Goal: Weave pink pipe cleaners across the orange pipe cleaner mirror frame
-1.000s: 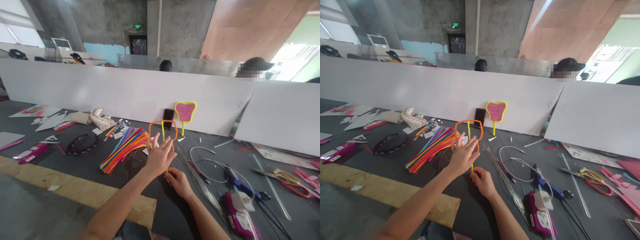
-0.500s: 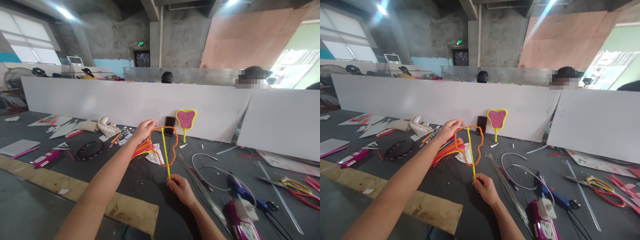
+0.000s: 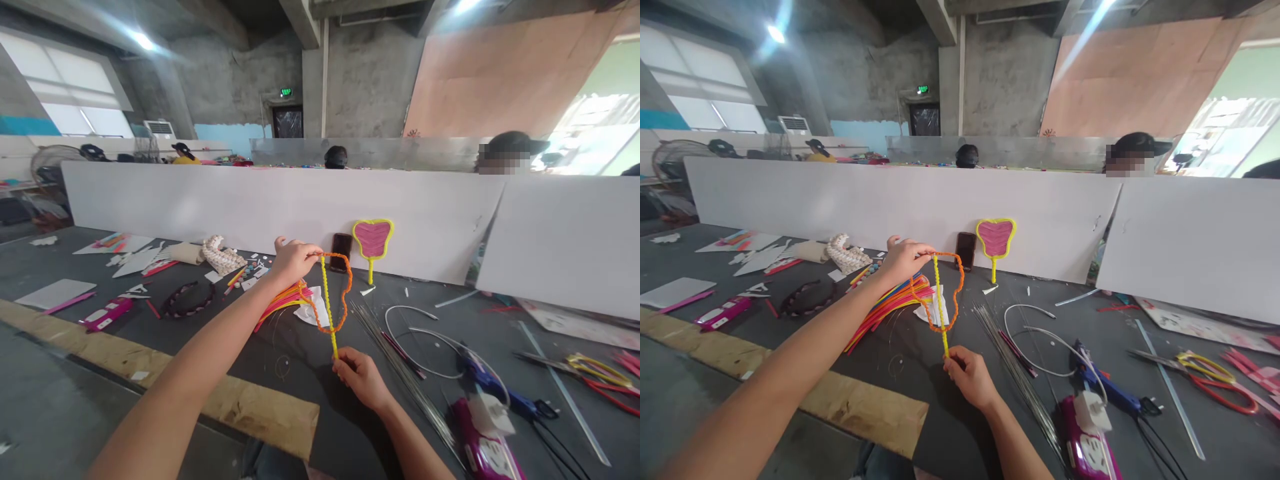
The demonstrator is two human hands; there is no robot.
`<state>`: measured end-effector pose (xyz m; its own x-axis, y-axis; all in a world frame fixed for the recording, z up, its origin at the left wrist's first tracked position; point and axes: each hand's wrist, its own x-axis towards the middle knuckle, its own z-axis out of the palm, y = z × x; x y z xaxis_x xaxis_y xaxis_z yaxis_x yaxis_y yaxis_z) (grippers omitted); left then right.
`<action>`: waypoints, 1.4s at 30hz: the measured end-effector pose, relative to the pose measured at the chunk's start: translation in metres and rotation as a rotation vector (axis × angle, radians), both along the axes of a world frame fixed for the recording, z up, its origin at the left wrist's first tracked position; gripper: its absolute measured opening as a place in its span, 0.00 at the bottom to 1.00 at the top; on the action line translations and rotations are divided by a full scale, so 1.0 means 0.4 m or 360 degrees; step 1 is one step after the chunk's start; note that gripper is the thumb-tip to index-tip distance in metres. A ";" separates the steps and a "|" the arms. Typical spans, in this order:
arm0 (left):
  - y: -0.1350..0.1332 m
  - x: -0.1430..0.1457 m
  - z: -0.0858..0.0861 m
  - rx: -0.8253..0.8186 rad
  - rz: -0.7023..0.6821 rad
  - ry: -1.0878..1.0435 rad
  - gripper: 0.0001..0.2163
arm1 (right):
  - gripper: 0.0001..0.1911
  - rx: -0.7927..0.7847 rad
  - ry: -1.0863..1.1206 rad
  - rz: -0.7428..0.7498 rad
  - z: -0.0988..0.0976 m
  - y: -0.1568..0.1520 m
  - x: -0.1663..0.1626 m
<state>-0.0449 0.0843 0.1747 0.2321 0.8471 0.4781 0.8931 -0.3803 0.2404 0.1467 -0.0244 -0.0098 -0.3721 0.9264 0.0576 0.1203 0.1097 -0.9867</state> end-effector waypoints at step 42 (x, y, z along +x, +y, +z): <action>0.048 0.129 -0.182 -0.0922 -0.0313 -0.0501 0.13 | 0.13 -0.0731 0.1286 -0.0205 0.062 0.047 0.095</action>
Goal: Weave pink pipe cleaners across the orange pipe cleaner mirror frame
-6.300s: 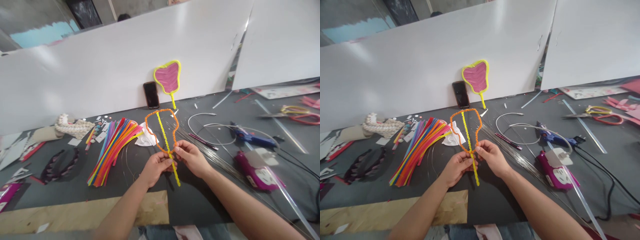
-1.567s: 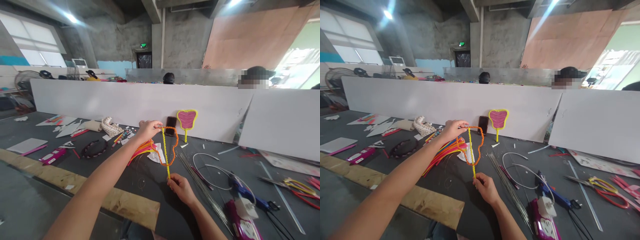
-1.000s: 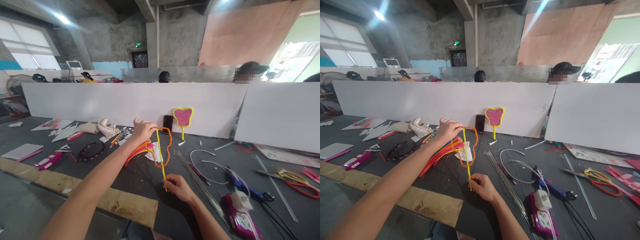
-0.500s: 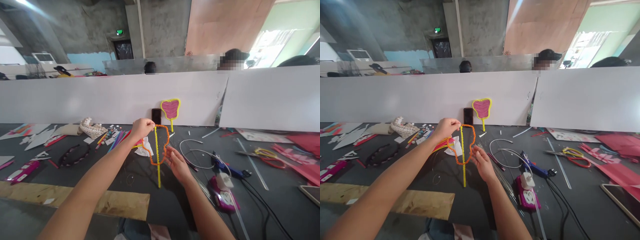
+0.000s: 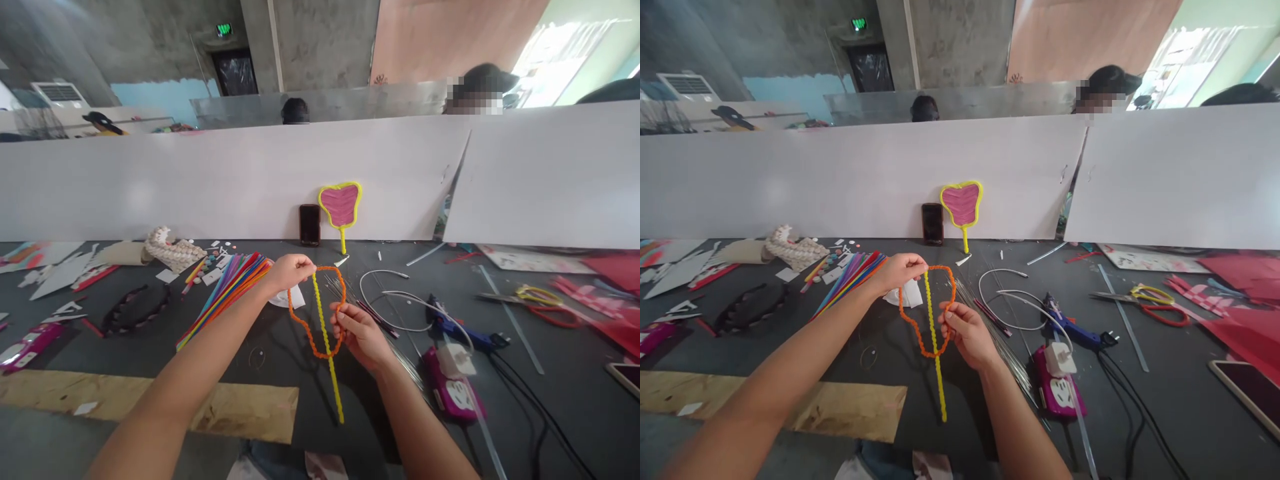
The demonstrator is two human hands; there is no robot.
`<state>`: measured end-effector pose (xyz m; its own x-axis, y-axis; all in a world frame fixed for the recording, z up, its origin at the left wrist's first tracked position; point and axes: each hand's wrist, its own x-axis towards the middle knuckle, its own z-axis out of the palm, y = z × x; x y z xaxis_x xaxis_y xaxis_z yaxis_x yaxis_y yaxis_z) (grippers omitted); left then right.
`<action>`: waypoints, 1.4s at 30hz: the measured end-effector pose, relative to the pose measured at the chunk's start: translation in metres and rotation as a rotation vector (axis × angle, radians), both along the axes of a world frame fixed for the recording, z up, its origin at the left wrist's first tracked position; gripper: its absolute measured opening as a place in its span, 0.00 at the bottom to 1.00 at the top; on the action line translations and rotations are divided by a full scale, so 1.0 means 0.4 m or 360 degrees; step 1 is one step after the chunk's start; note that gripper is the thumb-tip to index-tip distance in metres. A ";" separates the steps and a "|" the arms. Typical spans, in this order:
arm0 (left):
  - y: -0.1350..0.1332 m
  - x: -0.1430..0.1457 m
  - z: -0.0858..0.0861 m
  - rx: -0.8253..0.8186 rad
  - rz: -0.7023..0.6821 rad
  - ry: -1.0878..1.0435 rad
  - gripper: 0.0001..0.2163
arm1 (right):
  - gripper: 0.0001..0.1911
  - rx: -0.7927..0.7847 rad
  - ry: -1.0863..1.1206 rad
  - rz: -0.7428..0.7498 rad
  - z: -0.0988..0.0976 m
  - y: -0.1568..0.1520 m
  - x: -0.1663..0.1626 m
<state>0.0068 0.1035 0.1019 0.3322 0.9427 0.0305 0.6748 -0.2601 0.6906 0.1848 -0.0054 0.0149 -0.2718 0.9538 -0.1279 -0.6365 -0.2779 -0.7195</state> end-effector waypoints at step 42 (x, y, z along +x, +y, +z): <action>-0.023 -0.013 -0.067 0.0260 -0.0151 0.0256 0.10 | 0.17 -0.0007 -0.0447 -0.0049 -0.058 0.002 -0.041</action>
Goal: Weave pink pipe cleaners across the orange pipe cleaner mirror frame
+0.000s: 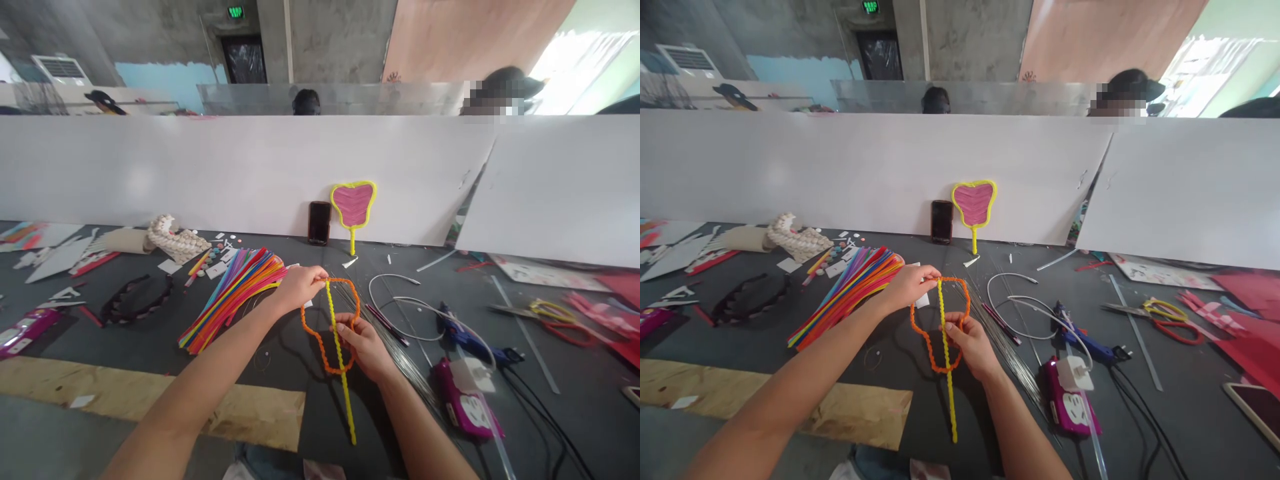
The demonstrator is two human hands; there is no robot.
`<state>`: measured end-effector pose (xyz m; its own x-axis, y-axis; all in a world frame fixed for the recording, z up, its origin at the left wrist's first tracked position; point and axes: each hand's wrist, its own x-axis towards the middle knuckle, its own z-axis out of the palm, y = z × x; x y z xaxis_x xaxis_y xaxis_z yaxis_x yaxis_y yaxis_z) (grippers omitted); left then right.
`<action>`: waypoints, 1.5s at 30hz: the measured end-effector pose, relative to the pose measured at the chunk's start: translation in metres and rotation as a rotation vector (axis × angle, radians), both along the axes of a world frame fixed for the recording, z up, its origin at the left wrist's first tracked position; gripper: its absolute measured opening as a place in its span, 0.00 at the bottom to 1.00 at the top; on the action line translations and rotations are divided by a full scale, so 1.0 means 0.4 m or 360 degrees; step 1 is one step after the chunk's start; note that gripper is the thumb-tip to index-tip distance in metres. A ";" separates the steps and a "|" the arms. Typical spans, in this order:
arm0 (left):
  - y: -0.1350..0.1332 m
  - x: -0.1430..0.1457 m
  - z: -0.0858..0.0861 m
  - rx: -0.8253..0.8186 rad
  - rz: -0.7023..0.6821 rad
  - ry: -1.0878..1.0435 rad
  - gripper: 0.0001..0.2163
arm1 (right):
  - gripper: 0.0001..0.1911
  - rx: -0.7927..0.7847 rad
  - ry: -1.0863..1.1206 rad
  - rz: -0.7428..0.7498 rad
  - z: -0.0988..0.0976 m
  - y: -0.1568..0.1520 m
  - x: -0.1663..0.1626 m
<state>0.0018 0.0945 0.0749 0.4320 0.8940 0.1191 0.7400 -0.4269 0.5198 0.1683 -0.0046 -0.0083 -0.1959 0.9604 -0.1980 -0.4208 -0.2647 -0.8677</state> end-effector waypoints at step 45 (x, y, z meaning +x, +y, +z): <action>-0.137 -0.105 -0.032 0.0860 0.0610 -0.0182 0.20 | 0.15 0.0736 -0.0562 -0.0792 0.221 0.085 0.074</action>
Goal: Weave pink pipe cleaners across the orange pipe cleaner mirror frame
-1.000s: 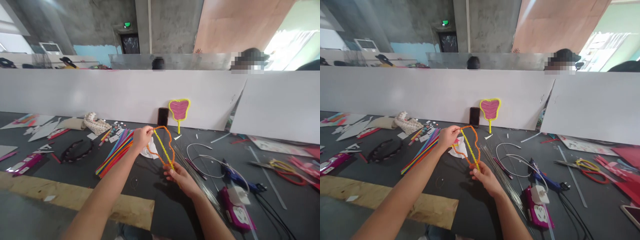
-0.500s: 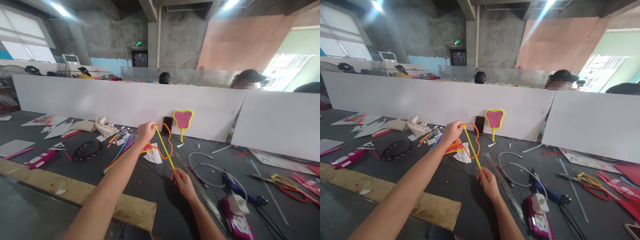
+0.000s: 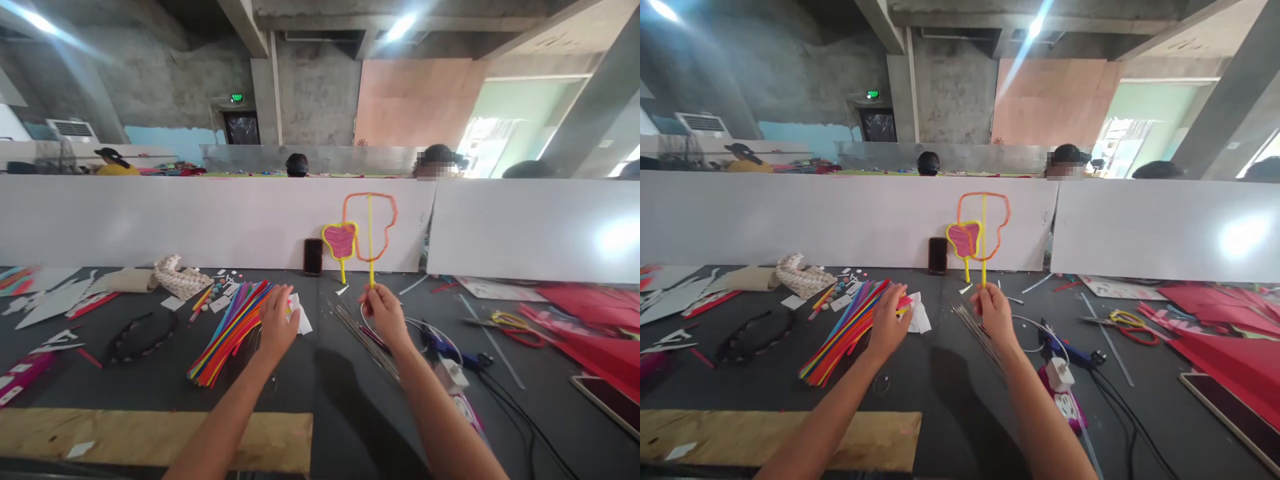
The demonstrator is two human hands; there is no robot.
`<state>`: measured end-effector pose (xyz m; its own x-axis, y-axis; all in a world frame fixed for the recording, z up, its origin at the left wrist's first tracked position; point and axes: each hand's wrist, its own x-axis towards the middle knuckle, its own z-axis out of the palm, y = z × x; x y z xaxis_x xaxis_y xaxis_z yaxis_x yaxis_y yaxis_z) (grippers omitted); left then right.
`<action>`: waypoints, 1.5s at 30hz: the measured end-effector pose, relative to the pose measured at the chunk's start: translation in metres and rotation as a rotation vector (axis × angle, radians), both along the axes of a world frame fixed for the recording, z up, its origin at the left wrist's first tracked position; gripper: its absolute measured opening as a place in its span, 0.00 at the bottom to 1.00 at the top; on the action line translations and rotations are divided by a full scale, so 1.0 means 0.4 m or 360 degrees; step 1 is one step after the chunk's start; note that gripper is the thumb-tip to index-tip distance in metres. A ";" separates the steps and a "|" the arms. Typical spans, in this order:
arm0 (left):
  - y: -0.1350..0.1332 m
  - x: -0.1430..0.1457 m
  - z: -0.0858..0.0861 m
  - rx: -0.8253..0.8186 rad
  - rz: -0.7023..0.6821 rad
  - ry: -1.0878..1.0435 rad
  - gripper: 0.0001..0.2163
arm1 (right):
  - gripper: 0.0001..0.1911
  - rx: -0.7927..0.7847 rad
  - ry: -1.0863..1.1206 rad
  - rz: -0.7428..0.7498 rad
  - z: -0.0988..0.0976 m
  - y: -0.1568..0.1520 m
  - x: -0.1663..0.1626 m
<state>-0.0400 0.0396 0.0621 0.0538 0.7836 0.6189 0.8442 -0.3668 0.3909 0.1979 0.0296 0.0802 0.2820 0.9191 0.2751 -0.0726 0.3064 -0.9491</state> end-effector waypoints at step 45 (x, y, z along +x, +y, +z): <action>-0.059 0.109 0.020 -0.0500 -0.0839 -0.0144 0.19 | 0.11 0.0028 0.0140 0.0017 -0.044 -0.093 -0.036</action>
